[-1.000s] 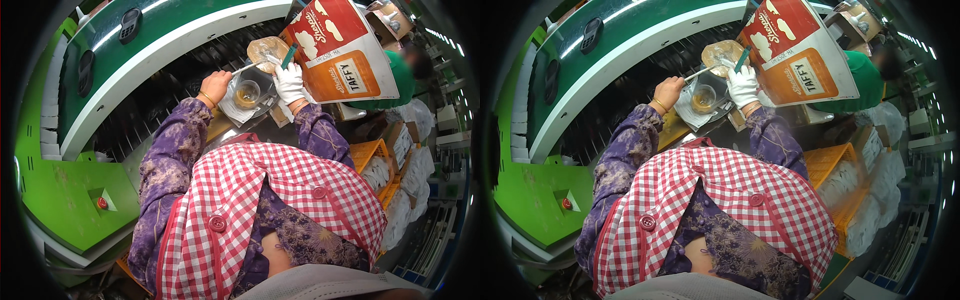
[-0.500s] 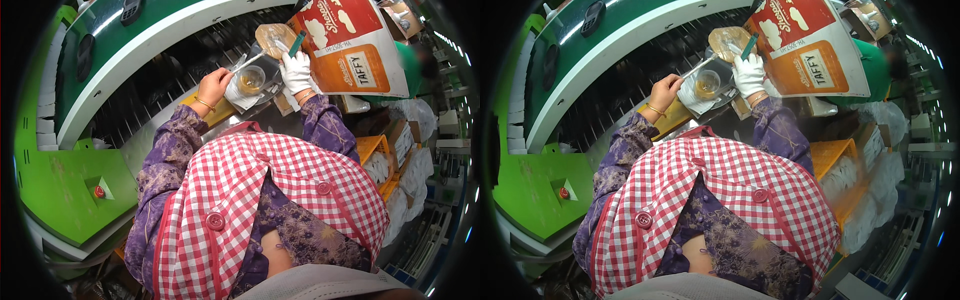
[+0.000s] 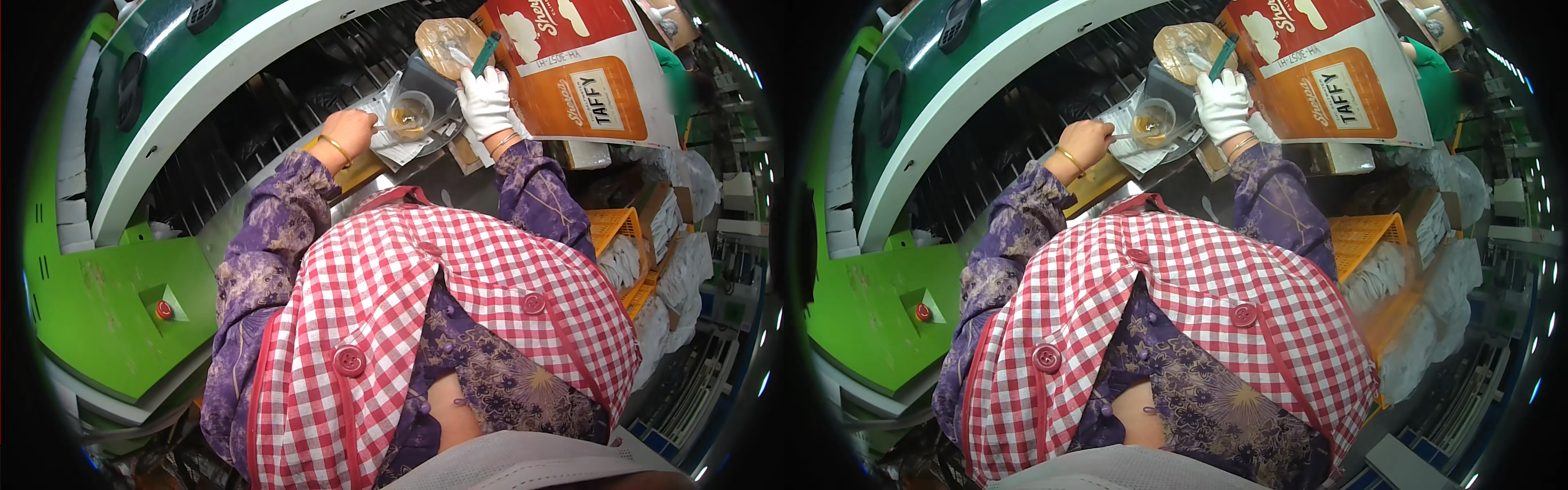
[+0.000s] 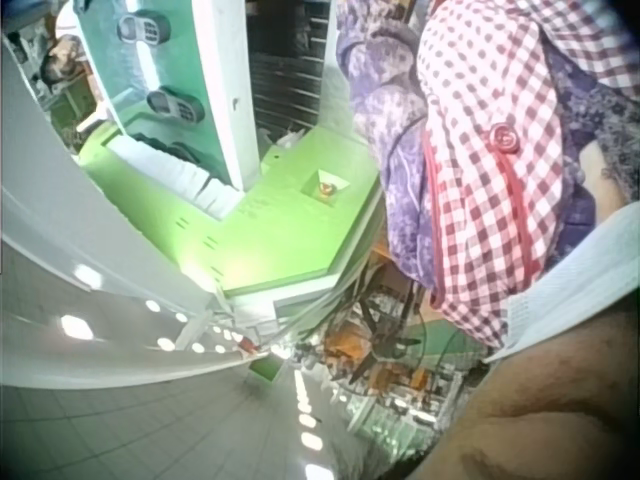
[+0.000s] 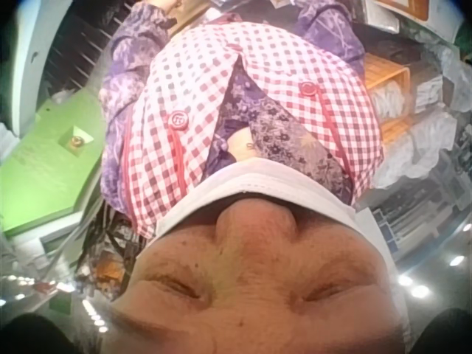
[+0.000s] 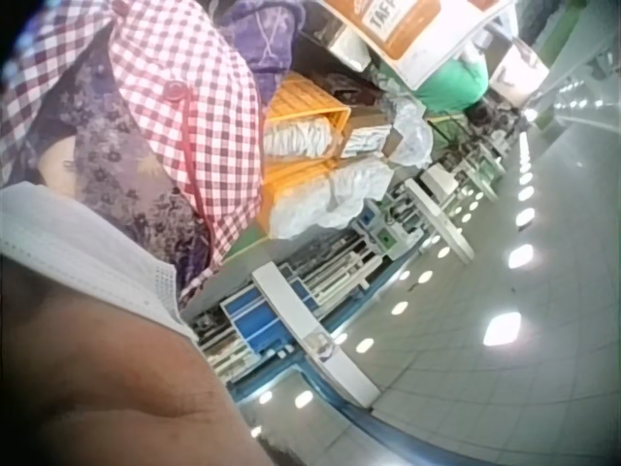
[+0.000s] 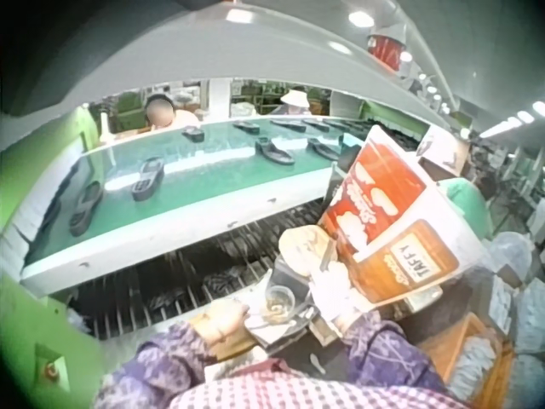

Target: The recorder applies adhesive to the soles of shoes using a brush and then organizes boxes in a manufacturing environment.

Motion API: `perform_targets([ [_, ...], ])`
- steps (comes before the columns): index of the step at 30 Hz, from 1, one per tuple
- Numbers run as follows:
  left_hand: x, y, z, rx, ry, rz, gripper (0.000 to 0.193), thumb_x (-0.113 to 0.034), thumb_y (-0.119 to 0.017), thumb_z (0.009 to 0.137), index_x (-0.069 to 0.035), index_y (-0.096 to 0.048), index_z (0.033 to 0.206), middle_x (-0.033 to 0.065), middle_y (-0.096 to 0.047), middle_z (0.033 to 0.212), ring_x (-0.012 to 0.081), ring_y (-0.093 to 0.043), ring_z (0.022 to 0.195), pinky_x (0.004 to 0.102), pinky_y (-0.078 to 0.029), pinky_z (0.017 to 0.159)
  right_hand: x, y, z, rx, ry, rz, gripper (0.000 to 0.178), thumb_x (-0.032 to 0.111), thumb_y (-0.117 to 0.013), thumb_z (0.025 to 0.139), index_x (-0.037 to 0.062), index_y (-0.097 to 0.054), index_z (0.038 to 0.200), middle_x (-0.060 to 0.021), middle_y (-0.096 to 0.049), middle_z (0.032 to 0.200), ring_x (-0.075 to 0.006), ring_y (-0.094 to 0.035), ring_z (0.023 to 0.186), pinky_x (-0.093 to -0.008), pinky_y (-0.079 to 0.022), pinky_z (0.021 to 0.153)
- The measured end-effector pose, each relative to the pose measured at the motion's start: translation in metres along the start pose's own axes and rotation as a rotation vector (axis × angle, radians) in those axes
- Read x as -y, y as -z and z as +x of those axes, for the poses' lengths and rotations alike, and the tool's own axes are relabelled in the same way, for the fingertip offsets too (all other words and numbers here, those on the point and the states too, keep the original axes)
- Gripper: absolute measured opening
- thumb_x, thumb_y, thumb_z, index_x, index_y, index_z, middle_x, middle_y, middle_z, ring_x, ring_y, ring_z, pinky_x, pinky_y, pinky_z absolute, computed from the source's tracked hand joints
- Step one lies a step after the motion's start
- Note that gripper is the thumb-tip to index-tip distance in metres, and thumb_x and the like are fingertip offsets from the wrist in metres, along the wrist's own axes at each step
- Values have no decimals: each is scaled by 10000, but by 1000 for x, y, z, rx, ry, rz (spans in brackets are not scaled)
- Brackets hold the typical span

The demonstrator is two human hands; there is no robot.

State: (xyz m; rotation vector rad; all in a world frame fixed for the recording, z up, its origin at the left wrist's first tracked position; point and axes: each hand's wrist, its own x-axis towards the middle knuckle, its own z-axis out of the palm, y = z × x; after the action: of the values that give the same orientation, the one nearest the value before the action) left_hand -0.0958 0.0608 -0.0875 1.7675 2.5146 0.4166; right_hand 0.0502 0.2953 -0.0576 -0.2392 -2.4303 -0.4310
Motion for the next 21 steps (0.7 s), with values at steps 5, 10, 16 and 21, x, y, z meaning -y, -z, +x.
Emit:
perform_targets([
  [5, 5, 6, 23, 81, -233, 114, 103, -180, -622, 777, -84, -652, 800, 111, -648, 768, 302, -635, 759, 409, -498, 658, -1, -2, 1, -20, 9, -2, 267, 203, -710, 655, 80, -579, 853, -81, -581, 709, -276, -540, 830, -432, -425, 778],
  [10, 7, -2, 31, 120, -306, 163, 84, -120, -592, 762, -88, -652, 811, 106, -654, 787, 294, -638, 766, 396, -505, 671, -2, -3, -1, 43, -21, 17, 268, 201, -702, 703, 91, -583, 917, -80, -576, 760, -277, -524, 836, -432, -410, 801],
  [16, 9, -29, 7, -120, -228, 70, 61, -125, -563, 797, -71, -591, 792, 94, -606, 741, 288, -613, 741, 384, -501, 644, -3, -4, -1, 30, -18, 12, 270, 206, -702, 704, 88, -581, 914, -80, -578, 761, -277, -527, 839, -435, -407, 805],
  [21, 5, -56, -16, -320, -6, -144, 150, -202, -595, 822, -64, -580, 764, 114, -582, 730, 304, -584, 715, 410, -465, 618, -3, -5, -1, 50, -38, 1, 263, 206, -696, 711, 95, -586, 922, -82, -587, 765, -281, -532, 850, -436, -405, 803],
])
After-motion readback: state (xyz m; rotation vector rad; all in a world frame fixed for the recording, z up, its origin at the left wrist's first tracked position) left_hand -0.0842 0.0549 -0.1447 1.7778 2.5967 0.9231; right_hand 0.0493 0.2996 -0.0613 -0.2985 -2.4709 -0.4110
